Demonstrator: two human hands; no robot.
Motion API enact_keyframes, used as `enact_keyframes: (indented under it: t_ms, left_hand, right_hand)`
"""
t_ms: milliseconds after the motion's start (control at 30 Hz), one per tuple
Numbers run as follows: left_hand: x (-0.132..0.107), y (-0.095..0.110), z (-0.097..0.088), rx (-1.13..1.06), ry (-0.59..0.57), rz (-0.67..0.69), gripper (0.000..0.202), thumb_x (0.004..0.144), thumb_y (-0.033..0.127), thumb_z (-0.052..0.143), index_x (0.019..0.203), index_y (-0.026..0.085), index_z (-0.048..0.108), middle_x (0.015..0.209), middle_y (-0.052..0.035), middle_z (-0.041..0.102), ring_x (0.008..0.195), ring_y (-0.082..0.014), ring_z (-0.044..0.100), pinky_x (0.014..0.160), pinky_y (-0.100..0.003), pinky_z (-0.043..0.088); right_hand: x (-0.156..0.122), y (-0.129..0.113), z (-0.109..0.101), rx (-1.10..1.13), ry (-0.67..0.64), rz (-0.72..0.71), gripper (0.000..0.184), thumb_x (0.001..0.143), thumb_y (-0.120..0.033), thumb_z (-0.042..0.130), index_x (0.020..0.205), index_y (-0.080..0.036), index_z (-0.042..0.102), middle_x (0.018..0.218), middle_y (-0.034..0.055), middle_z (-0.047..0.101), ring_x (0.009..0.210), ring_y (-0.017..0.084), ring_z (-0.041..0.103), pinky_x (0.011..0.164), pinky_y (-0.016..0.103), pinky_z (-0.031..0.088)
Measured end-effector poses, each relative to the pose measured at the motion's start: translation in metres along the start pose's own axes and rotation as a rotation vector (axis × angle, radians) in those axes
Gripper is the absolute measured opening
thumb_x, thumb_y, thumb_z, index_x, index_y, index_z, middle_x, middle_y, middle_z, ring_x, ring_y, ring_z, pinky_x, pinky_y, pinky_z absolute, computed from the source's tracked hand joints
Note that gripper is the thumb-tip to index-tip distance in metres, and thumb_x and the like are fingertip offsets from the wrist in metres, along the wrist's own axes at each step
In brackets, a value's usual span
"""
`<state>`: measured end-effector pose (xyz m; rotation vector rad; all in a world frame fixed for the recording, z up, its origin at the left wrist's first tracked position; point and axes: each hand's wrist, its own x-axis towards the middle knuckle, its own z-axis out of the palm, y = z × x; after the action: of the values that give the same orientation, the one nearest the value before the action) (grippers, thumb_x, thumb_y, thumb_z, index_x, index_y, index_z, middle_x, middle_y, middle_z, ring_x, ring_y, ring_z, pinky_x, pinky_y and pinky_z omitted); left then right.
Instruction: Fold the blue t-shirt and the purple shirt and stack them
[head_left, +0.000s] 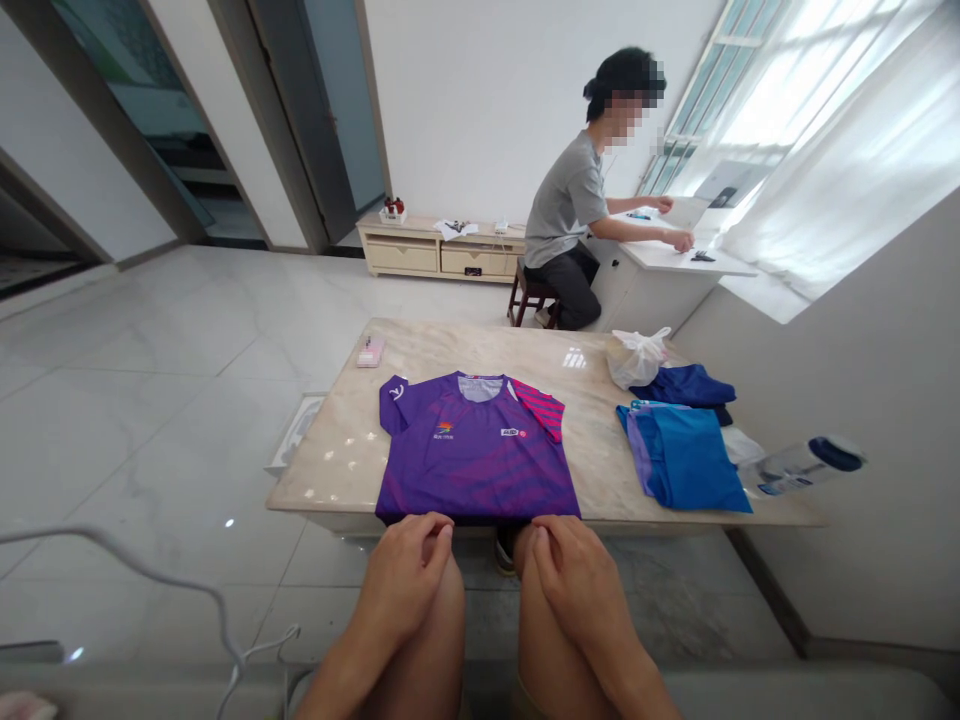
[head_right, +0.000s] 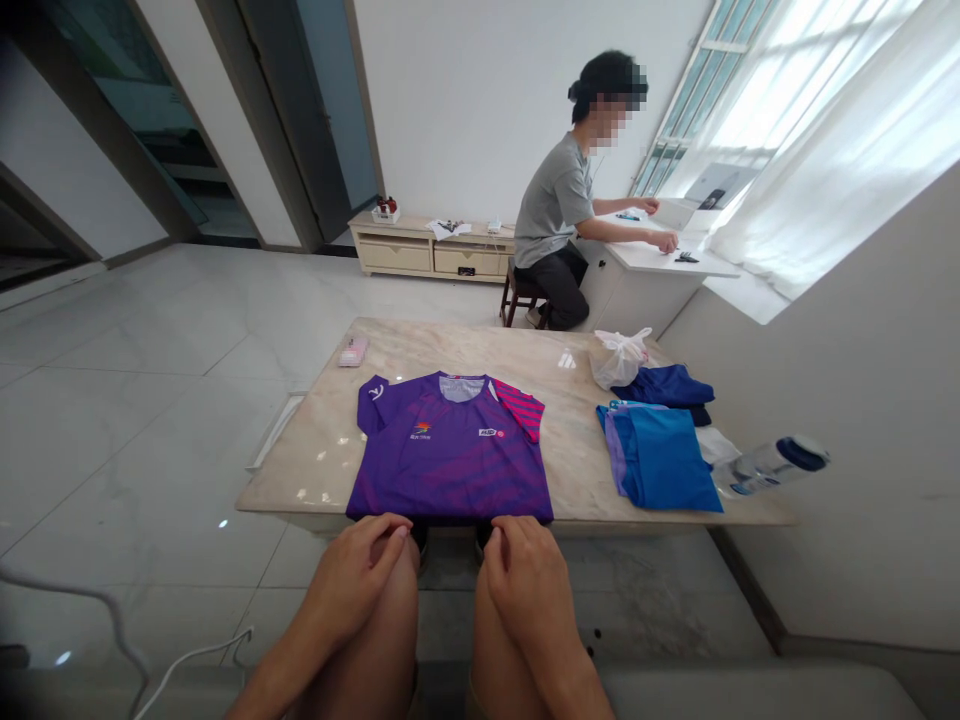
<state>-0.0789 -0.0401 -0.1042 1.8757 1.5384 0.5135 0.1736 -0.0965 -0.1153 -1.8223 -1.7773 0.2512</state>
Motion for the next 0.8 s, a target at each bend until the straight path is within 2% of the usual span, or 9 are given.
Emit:
enact_keyframes:
  t_ms: [333,600,800]
  left_hand:
    - [0.004,0.003,0.0,0.061,-0.026,0.007,0.037,0.105,0.035,0.045,0.107,0.025,0.081,0.11,-0.0089,0.082,0.105,-0.0266,0.073,0.1,-0.041,0.051]
    - [-0.002,0.007,0.0,0.058,0.036,0.021,0.037,0.104,0.035,0.045,0.105,0.023,0.08,0.112,-0.0103,0.082,0.106,-0.0277,0.074,0.101,-0.042,0.053]
    - [-0.006,0.008,0.0,0.06,0.06,0.044,0.036,0.103,0.034,0.046,0.106,0.024,0.08,0.111,-0.0093,0.083,0.106,-0.0276,0.075,0.1,-0.041,0.054]
  right_hand:
    - [-0.007,0.004,0.001,0.064,0.07,-0.01,0.03,0.109,-0.026,0.048,0.101,-0.022,0.076,0.097,0.0072,0.077,0.089,0.022,0.073,0.083,0.033,0.053]
    - [-0.01,0.009,-0.002,0.106,0.065,0.016,0.034,0.11,-0.029,0.046,0.103,-0.021,0.077,0.103,0.0094,0.078,0.096,0.024,0.072,0.091,0.036,0.053]
    - [-0.011,0.009,-0.004,0.112,0.077,0.035,0.033,0.109,-0.03,0.047,0.101,-0.021,0.078,0.104,0.01,0.079,0.096,0.024,0.073,0.091,0.036,0.054]
